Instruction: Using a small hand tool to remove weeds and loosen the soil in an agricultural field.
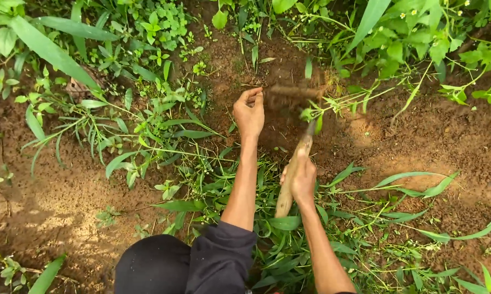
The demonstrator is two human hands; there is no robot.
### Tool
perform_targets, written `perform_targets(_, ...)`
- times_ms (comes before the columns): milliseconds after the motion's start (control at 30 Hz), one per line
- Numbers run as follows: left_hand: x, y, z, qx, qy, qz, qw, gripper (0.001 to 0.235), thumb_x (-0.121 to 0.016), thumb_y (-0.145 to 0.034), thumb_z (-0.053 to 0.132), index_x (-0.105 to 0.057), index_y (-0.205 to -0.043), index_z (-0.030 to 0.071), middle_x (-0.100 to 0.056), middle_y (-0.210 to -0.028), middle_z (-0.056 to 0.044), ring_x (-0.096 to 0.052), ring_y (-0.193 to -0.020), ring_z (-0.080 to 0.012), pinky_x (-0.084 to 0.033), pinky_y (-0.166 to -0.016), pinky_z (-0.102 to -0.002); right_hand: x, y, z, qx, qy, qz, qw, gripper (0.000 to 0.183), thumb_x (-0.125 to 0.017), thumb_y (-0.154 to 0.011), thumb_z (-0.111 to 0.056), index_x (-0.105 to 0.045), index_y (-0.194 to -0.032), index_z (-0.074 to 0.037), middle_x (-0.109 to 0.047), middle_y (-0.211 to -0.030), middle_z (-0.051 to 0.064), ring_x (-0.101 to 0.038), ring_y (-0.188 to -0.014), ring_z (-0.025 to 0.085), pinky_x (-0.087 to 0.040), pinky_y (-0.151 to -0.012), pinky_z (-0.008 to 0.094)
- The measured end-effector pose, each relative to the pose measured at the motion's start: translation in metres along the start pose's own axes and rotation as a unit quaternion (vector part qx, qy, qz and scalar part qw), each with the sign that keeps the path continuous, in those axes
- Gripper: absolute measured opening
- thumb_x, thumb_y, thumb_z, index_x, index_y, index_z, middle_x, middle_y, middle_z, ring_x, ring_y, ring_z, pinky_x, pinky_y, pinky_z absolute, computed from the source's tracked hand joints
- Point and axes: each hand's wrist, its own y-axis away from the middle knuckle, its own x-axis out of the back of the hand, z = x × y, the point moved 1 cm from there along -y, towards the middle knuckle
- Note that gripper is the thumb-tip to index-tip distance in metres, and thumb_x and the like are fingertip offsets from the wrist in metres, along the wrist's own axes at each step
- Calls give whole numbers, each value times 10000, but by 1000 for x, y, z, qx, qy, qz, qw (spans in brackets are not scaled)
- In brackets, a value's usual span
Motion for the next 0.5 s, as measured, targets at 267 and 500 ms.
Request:
perform_targets(267,4,10,2,10,-6,38,999,208,-665,-925,164,-796,-1080,117,-774,-900,-94,-695,-789,-173,-570,-745,-391,-4,-23,-31,48,-27,40,998,467,-289,-1143,-343,-542,-894,-40,-622,-564,116,-632,-413,188,-559,-381,306)
perform_targets(500,-7,9,-15,27,-56,12,998,201,-712,-870,252,-810,-1016,154,-760,-934,-56,-723,-839,-189,-581,-811,-396,-1,-25,-21,44,15,74,996,377,-327,-1127,-225,-569,-940,-4,-636,-588,138,-631,-425,198,-549,-367,320)
